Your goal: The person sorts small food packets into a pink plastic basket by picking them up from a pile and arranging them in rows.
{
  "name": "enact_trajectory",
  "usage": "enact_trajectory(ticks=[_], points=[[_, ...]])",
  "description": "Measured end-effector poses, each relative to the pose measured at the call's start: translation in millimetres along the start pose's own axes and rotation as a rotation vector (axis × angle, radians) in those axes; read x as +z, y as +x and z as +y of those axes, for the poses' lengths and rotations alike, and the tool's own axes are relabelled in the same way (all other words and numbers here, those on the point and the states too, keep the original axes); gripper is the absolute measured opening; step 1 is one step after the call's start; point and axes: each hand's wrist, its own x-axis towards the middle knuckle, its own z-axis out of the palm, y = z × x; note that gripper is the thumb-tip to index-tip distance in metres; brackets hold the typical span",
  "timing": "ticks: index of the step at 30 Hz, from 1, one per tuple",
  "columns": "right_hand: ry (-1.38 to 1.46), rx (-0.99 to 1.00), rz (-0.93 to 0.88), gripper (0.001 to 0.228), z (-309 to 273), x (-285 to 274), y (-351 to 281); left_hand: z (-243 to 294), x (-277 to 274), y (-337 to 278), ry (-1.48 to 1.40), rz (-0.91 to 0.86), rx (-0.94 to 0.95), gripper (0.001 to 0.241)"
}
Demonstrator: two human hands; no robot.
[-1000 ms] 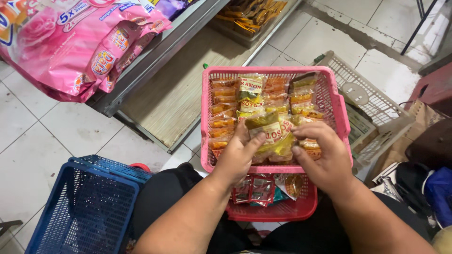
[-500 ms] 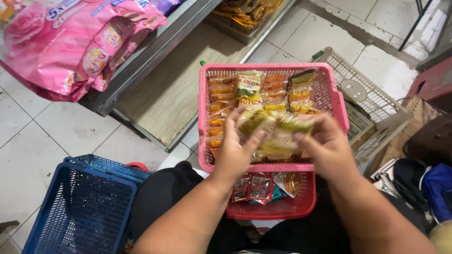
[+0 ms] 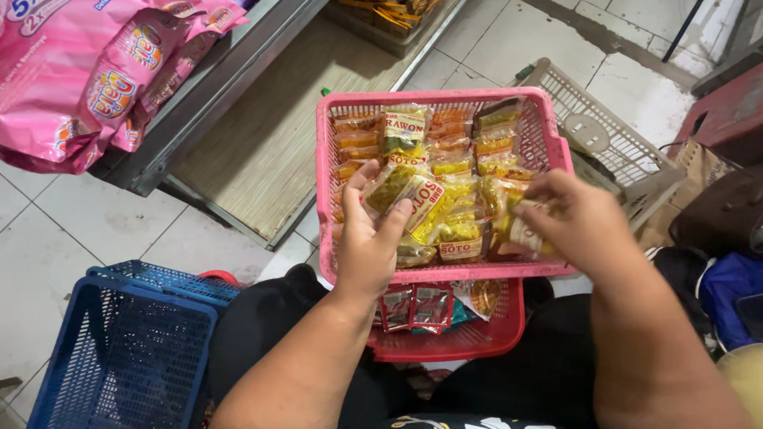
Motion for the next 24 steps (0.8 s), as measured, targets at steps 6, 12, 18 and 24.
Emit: enact_trajectory(ticks=[6,12,18,24], points=[[-0.326,-0.022,-0.12,0.028,-19.4,17.3,1.1,-4.2,1.3,-0.3,0.021,-0.026,0.002,0.06],[-0.096,-0.119,-0.126,0.055,-26.2,24.5,-1.0,-1.9,3.0,-2.7,0.009,-0.018,-0.037,0.061],[-0.199,-0.067,-0.178,0.057,-23.1,27.5,-1.9,1.9,-3.4,-1.3,0.027,-0.023,0.014,0.06],[-0.367,-0.029,-0.238,0.059,-37.1,36.9,-4.3,-1.1,-0.9,-0.6,0.012,-0.006,-0.015,0.062]])
